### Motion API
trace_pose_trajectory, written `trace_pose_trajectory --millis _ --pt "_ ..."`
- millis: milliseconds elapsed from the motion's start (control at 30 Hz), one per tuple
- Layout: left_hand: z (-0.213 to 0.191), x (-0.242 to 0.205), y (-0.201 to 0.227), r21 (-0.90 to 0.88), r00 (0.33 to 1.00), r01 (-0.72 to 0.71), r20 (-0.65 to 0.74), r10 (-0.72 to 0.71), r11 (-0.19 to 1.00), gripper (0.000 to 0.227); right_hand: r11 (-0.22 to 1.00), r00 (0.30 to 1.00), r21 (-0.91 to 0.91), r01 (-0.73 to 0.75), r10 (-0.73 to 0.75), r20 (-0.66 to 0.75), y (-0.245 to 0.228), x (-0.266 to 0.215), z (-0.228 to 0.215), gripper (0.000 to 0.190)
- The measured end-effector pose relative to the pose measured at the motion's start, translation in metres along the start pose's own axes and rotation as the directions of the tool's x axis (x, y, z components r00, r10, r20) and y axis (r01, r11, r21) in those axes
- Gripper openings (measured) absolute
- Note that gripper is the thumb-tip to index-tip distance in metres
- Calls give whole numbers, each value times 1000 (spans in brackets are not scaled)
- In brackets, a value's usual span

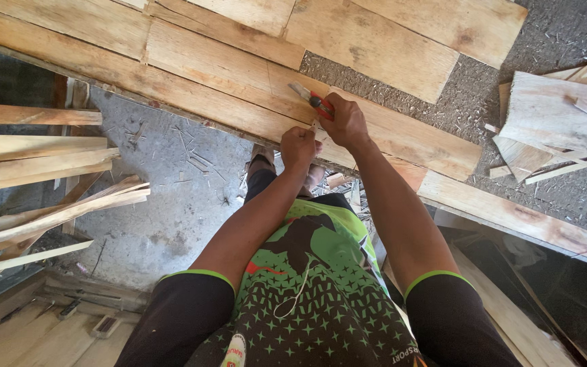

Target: The person arranges wooden planks on a workbench and secures them using small wooden pegs and a utility knife. They repeatedly cut pegs from a roll, insert them into the wood, and trim the excess. The person also moves and aligns additional planks to continue the assembly process.

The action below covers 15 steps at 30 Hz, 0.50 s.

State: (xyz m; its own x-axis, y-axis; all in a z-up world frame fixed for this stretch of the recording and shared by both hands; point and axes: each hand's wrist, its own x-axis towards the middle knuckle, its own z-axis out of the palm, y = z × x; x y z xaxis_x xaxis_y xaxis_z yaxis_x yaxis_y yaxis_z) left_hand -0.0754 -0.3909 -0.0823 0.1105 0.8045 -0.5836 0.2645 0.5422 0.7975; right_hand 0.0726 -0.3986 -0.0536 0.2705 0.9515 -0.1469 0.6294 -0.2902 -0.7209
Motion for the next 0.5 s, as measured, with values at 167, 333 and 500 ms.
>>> trace_pose_trajectory --millis 167,333,500 --pt "-17 -21 13 204 930 -368 55 365 907 29 990 998 142 -27 20 54 4 -6 -25 24" --pt "-34 -19 30 404 812 -539 17 584 739 24 826 900 379 -417 434 44 14 -39 -69 9" --pt "-38 -2 32 517 461 -817 320 828 255 20 544 829 839 8 465 -310 48 -89 -112 13"
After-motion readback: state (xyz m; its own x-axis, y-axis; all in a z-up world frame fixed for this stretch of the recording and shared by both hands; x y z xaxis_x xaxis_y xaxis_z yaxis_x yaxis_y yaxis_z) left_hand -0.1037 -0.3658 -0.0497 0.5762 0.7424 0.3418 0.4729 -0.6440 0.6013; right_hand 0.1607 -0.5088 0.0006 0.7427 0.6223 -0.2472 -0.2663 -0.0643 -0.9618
